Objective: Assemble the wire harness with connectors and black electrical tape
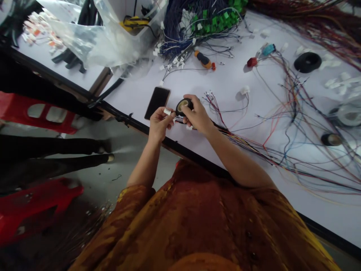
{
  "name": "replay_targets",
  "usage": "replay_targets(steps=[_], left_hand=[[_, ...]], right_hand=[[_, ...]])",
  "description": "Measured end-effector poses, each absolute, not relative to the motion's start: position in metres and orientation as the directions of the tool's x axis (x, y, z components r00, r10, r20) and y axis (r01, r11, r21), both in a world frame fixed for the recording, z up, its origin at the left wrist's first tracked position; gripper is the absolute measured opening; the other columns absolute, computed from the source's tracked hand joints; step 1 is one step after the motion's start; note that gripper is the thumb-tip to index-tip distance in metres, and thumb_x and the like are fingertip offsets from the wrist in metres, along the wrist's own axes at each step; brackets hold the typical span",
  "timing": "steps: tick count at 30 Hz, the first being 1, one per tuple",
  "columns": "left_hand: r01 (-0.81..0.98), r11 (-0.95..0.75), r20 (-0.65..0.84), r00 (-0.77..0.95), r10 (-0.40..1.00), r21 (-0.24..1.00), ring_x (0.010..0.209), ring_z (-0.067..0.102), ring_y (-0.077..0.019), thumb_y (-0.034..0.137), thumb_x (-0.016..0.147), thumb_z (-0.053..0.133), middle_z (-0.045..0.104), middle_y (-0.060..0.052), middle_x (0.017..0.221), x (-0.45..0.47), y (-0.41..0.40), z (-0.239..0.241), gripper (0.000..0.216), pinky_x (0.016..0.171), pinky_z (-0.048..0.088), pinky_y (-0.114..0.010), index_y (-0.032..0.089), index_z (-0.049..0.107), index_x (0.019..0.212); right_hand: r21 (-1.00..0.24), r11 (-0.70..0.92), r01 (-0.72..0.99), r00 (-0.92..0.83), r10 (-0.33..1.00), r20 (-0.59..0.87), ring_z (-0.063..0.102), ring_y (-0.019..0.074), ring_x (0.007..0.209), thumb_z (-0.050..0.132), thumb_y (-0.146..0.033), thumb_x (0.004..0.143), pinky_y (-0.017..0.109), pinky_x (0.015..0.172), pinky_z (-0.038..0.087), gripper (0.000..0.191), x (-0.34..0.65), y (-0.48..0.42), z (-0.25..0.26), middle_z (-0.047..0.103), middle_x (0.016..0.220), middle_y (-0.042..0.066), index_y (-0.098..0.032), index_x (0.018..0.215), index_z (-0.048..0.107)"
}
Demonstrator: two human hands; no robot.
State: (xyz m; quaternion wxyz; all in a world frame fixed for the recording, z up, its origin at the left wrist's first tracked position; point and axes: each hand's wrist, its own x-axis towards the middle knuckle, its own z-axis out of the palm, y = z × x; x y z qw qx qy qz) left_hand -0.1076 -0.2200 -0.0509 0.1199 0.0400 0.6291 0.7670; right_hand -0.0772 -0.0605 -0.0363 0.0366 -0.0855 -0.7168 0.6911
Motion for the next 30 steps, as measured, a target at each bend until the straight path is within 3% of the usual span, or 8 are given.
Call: replay_targets(steps=[4,8,10,13,19,22,25,30], left_hand=[[-0.239,-0.216,-0.188,-0.954,0.233,0.947,0.033,0.041,-0.0011,0.022,0.07,0.09,0.051,0.009,0.05,-0.11,-0.219,-0.046,0.024,0.029,0.02,-0.016,0.019,0.067,0.077],[-0.362,-0.263,-0.293,-0.918,0.267,0.894,0.035,0.045,0.001,0.024,0.066,0.093,0.066,0.006,0.064,-0.115,-0.221,-0.037,0.028,0.029,0.024,-0.012,0.019,0.066,0.076],[-0.366,-0.244,-0.296,-0.914,0.278,0.898,0.043,0.058,-0.0018,0.029,0.063,0.095,0.071,0.005,0.071,-0.115,-0.221,-0.033,0.033,0.033,0.035,-0.01,0.02,0.067,0.078],[-0.276,-0.222,-0.208,-0.935,0.288,0.935,0.048,0.062,-0.0041,0.033,0.064,0.094,0.071,0.005,0.07,-0.114,-0.22,-0.032,0.035,0.037,0.041,-0.01,0.02,0.066,0.08],[-0.122,-0.197,-0.063,-0.957,0.284,0.973,0.047,0.06,-0.0028,0.037,0.063,0.094,0.075,0.001,0.089,-0.112,-0.22,-0.035,0.036,0.031,0.033,-0.013,0.02,0.068,0.082],[-0.1,-0.187,-0.043,-0.958,0.284,0.977,0.048,0.06,-0.0032,0.037,0.062,0.095,0.075,-0.001,0.099,-0.113,-0.221,-0.036,0.038,0.03,0.032,-0.015,0.02,0.068,0.082],[-0.09,-0.171,-0.036,-0.955,0.295,0.981,0.043,0.056,-0.0045,0.039,0.064,0.094,0.069,0.003,0.074,-0.115,-0.221,-0.039,0.038,0.03,0.03,-0.016,0.02,0.067,0.082],[-0.165,-0.195,-0.098,-0.944,0.316,0.967,0.032,0.04,-0.001,0.036,0.067,0.093,0.058,0.008,0.056,-0.121,-0.218,-0.042,0.034,0.027,0.021,-0.015,0.021,0.064,0.079]], right_hand=[[-0.902,0.429,-0.054,-0.979,0.156,0.132,0.065,0.0155,0.076,0.055,-0.025,0.095,0.027,0.061,0.052,0.046,-0.035,-0.074,-0.031,0.068,0.105,0.007,-0.023,0.14,0.047],[-0.636,0.759,-0.14,-0.99,-0.128,0.066,0.066,0.0224,0.089,0.053,-0.018,0.095,0.034,0.073,0.055,0.048,0.014,-0.088,-0.041,0.065,0.113,0.012,-0.024,0.143,0.052],[-0.707,0.68,-0.197,-0.979,-0.169,0.11,0.066,0.0239,0.097,0.055,-0.022,0.095,0.037,0.08,0.057,0.046,0.023,-0.085,-0.041,0.065,0.114,0.011,-0.024,0.141,0.053],[-0.91,0.371,-0.187,-0.975,0.047,0.219,0.065,0.0225,0.103,0.061,-0.032,0.094,0.036,0.081,0.059,0.049,0.006,-0.067,-0.028,0.063,0.118,0.009,-0.025,0.14,0.047],[-0.988,-0.133,0.081,-0.986,0.132,-0.099,0.06,0.0086,0.06,0.071,-0.038,0.087,0.021,0.045,0.048,0.039,-0.065,-0.031,-0.007,0.065,0.102,0.003,-0.023,0.118,0.053],[-0.982,-0.127,0.14,-0.987,0.067,-0.149,0.06,0.009,0.058,0.072,-0.034,0.087,0.02,0.043,0.046,0.032,-0.077,-0.031,-0.008,0.066,0.095,0.003,-0.021,0.111,0.056],[-0.991,-0.043,0.124,-0.988,0.083,-0.127,0.063,0.0121,0.062,0.071,-0.034,0.088,0.024,0.046,0.049,0.032,-0.068,-0.041,-0.011,0.066,0.096,0.004,-0.021,0.114,0.057],[-0.893,0.438,-0.107,-0.981,0.097,0.166,0.066,0.0256,0.106,0.067,-0.026,0.09,0.039,0.084,0.06,0.047,-0.019,-0.075,-0.033,0.065,0.118,0.01,-0.023,0.135,0.054]])
